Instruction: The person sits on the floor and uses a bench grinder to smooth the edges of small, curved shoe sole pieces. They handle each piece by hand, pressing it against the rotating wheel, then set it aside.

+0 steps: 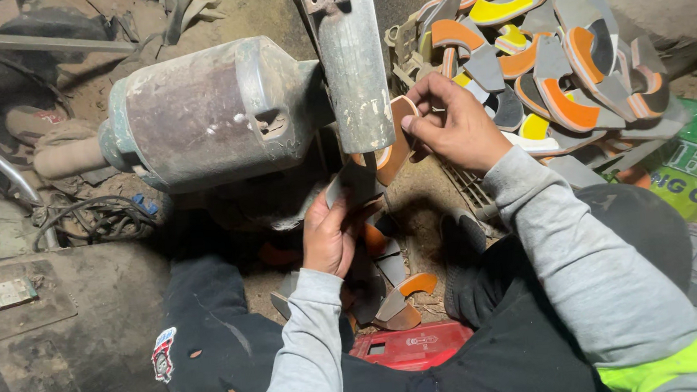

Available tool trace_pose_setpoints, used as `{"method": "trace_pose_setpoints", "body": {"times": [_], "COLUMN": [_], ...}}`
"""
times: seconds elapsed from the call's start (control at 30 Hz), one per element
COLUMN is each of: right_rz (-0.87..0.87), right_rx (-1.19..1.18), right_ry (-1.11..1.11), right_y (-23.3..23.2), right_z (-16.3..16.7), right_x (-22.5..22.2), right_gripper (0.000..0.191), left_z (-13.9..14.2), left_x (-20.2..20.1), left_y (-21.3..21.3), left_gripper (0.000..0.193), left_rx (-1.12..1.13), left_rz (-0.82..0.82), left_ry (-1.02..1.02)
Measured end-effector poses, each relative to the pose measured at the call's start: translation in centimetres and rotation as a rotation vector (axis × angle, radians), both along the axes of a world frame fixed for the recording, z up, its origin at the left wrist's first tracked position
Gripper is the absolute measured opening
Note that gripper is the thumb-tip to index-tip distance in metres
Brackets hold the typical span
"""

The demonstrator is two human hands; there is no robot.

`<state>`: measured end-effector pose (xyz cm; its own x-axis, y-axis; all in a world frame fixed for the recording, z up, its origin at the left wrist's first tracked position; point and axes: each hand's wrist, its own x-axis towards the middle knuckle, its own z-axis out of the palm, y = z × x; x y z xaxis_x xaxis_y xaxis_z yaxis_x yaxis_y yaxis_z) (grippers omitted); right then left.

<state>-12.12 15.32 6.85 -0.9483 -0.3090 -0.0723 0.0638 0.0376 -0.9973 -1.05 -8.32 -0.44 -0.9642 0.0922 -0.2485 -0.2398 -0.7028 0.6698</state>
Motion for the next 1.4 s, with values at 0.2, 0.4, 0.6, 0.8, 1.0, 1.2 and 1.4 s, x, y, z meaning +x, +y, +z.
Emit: {"method": "trace_pose_setpoints", "body": {"times": [0.2,0.4,0.6,0.8,1.0,1.2,1.4], "right_rz": [-0.004,0.011,-0.031,0.084,0.275,0.122,-0.026], "right_rx": [0.057,-0.022,-0.130,-0.077,-0.091,0.015,0.297], "right_ry": [0.115,0.016,-0.109,-0.284,-0.387,-0.161,0.135], "right_y": [-0.4,-1.7,-2.8,-2.7,-0.5,0.8,0.3], "right_z": [-1.3,-1.8,-1.5,-2.2,-1.6,-0.5,0.5], "right_x": [-0.6,0.6,3.0,5.3,4.6,2.2,1.4], "right_gripper": [0.023,0.020,0.019,0.021,0.017,0.025,0.033], "left_z": [-0.2,0.2,2.2,4.8,7.2,5.2,2.9], "left_x": [-0.6,-0.1,0.4,0.7,1.7,1.4,0.1], "left_y": [-0.1,-1.9,-3.5,-5.4,-5.7,-3.0,-0.6], "left_gripper": [0.031,0.026,0.030,0.030,0.027,0.033,0.035], "left_rx": [0.008,-0.097,-0.188,-0.333,-0.563,-0.457,-0.190], "left_rz": [-0.009,0.034,0.010,0.003,-0.044,-0.018,-0.016], "left_ry": [0.022,-0.030,-0.036,-0.009,0.242,0.190,0.083]}}
